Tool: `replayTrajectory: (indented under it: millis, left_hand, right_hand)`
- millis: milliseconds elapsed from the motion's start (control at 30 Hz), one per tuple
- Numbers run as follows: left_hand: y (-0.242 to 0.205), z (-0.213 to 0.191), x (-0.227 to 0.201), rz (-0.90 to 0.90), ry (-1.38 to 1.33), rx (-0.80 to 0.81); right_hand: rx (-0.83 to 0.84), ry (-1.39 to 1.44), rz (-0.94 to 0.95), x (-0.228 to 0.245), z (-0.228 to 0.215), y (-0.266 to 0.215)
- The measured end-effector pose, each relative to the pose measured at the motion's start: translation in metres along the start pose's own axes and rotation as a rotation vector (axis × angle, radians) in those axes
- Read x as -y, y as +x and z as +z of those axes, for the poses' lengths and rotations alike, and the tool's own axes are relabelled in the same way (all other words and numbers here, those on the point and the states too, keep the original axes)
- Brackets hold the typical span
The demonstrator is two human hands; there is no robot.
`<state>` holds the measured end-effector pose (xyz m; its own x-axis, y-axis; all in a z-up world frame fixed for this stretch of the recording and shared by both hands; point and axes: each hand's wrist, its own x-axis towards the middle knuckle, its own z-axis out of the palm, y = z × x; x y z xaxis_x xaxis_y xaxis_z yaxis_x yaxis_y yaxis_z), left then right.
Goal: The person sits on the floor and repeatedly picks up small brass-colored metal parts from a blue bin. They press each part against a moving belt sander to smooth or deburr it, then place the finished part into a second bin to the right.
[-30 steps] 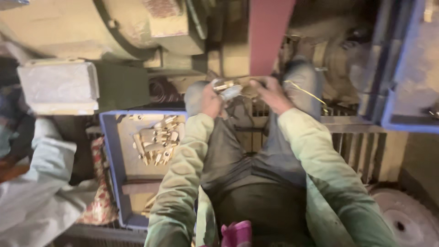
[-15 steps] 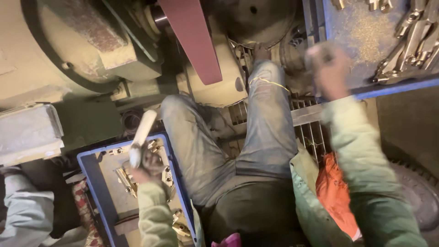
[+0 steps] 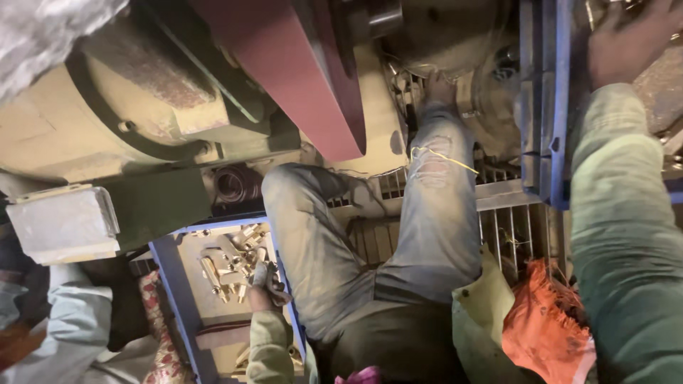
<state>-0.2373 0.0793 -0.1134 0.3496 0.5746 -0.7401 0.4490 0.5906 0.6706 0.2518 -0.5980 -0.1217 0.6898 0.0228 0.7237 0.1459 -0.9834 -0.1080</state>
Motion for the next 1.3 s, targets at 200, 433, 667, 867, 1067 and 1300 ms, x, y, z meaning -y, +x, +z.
replayTrajectory:
  millis: [200, 433, 667, 867, 1067, 1300]
  left_hand:
    - [-0.008, 0.032, -0.035, -0.076, -0.05, 0.083]
    - [-0.052, 0.097, -0.092, 0.217, -0.256, 0.492]
    - [-0.091, 0.178, -0.068, 0.018, 0.187, 0.558]
    - [-0.099, 0.265, -0.025, 0.093, 0.291, 0.987]
    - [-0.079, 0.234, -0.037, 0.259, 0.432, 1.059]
    - [-0.06, 0.276, -0.08, 0.415, 0.68, 1.055]
  right_hand:
    - [0.301, 0.125, -0.042, -0.003, 0.01, 0.026]
    - [0.33, 0.533, 0.354, -0.002, -0.017, 0.052]
    - [0.413, 1.33, 0.909, 0.067, -0.215, -0.019]
    - [1.091, 1.382, 1.105, 0.203, -0.259, -0.088]
    - [1.1, 1.129, 0.294, 0.287, -0.245, -0.082]
    - [0.75, 0.468, -0.351, 0.312, -0.181, -0.041]
